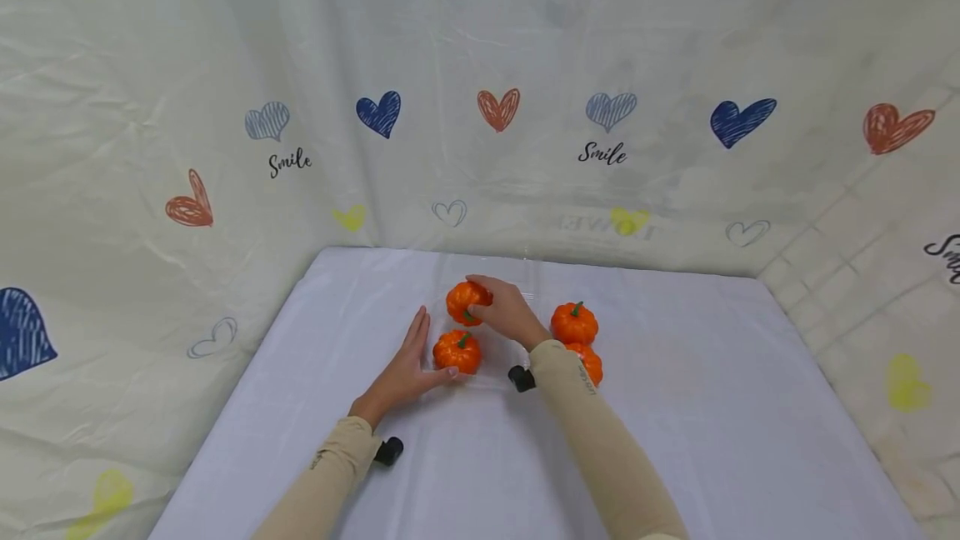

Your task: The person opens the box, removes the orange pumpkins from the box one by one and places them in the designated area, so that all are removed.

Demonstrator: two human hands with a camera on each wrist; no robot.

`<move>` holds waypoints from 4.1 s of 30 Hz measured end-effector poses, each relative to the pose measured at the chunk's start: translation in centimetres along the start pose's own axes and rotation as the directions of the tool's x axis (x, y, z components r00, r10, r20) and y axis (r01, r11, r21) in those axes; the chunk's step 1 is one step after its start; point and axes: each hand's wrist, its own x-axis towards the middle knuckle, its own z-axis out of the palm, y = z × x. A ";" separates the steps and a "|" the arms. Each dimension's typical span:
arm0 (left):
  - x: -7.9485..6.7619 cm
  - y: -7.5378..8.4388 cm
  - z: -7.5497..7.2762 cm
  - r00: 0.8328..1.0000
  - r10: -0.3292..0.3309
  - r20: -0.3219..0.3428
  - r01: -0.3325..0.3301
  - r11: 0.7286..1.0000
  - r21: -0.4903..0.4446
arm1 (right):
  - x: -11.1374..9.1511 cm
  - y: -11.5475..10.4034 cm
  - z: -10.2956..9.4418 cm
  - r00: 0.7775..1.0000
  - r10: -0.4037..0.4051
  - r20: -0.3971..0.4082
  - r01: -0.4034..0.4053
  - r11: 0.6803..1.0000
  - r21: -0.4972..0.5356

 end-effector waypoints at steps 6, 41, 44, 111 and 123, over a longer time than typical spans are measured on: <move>0.1 -0.2 0.2 1.000 0.004 -0.001 -0.004 1.000 0.000 | -0.6 0.0 -0.8 1.000 0.021 -0.022 -0.020 0.999 0.026; 0.1 -0.4 0.2 1.000 -0.008 -0.002 0.008 1.000 0.007 | -3.1 1.5 -3.4 0.978 0.145 -0.147 -0.124 0.982 0.146; 0.1 -0.4 0.2 1.000 -0.011 -0.001 0.011 1.000 0.013 | -3.5 1.7 -3.7 0.977 0.154 -0.149 -0.132 0.980 0.150; 0.0 -0.2 0.3 1.000 -0.008 -0.011 0.009 1.000 0.006 | -8.9 6.8 -9.4 0.883 0.315 -0.347 -0.263 0.946 0.190; 0.1 -0.3 0.2 1.000 -0.005 -0.008 0.005 1.000 0.018 | -10.3 8.0 -10.4 0.878 0.273 -0.392 -0.209 0.958 0.199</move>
